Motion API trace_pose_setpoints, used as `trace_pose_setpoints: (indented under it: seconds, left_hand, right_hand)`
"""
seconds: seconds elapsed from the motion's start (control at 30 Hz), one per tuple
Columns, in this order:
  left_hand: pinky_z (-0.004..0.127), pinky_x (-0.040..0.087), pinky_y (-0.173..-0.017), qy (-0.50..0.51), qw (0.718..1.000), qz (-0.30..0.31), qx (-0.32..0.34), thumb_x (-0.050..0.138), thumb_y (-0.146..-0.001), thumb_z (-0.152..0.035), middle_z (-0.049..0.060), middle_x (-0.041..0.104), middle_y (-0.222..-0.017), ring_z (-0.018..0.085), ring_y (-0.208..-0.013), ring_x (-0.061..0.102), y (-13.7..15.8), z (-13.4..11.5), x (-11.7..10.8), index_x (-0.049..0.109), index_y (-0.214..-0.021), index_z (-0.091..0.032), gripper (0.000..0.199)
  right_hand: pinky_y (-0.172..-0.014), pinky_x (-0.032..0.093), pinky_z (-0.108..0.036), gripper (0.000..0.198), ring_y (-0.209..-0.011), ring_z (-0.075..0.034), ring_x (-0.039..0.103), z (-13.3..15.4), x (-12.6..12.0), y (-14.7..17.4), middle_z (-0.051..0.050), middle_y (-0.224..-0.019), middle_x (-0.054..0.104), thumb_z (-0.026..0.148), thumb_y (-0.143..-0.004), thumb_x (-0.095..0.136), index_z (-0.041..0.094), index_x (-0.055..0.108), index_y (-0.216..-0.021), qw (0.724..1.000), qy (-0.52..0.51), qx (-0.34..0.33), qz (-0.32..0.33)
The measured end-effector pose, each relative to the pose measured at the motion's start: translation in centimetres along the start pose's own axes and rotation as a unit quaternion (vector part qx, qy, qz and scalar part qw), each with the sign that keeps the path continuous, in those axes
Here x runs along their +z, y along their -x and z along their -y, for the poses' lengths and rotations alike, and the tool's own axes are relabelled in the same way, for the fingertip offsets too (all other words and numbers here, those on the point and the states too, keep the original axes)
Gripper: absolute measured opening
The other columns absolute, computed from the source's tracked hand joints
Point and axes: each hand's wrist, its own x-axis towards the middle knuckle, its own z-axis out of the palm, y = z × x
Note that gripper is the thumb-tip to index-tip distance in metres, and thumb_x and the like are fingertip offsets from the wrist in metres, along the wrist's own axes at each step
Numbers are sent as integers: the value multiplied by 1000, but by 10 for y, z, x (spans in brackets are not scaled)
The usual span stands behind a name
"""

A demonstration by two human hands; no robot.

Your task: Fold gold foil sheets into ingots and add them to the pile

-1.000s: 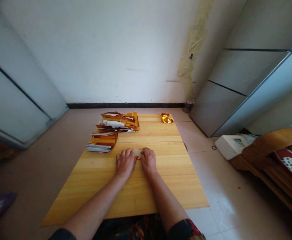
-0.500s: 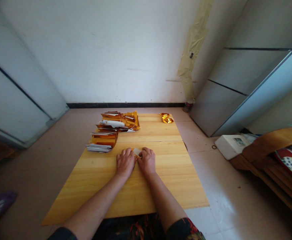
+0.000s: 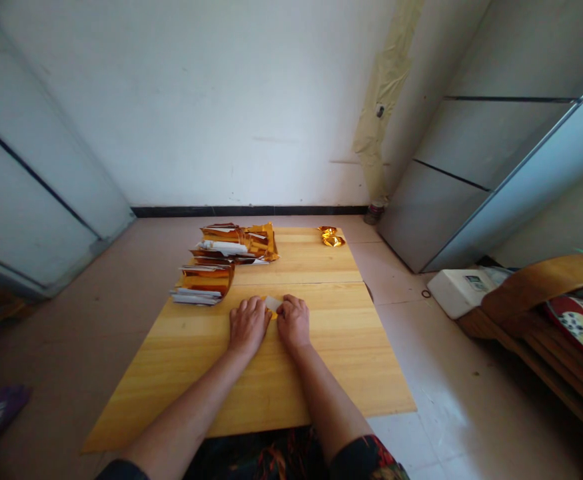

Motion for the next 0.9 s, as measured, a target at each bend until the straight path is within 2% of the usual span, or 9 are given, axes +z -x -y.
trace_pose_setpoints:
  seconds: [0.2,0.43,0.67,0.9]
  left_hand:
    - [38,36,-82,27,999,6,33,52,-85,-30,5,56,-114,23,-104,47,0,13,-1,56,-97,-22,15]
    - [38,36,-79,43,999,-7,33,47,-87,-26,4,60,-112,23,-100,50,3,14,-1,57,-94,-23,13]
    - [37,35,-86,107,993,4,55,52,-79,-13,-2,59,-122,19,-104,52,7,25,-2,59,-92,-25,19]
    - [39,35,-86,111,993,-9,31,55,-80,-23,0,60,-121,21,-103,52,9,21,0,59,-91,-25,12]
  right_hand:
    - [-90,37,-33,26,-102,-20,50,2,-1,1,-2,-115,60,6,-74,53,26,70,-80,1000,23,-2,17]
    - [-93,34,-35,21,-106,-21,48,3,1,4,-3,-120,58,13,-78,59,29,73,-81,999,42,-15,25]
    - [-92,34,-34,23,-106,-20,48,2,1,5,-3,-119,59,12,-79,56,29,72,-80,999,37,-16,27]
    - [-93,34,-34,23,-106,-20,49,3,1,5,-2,-117,60,11,-78,56,28,72,-79,999,35,-26,12]
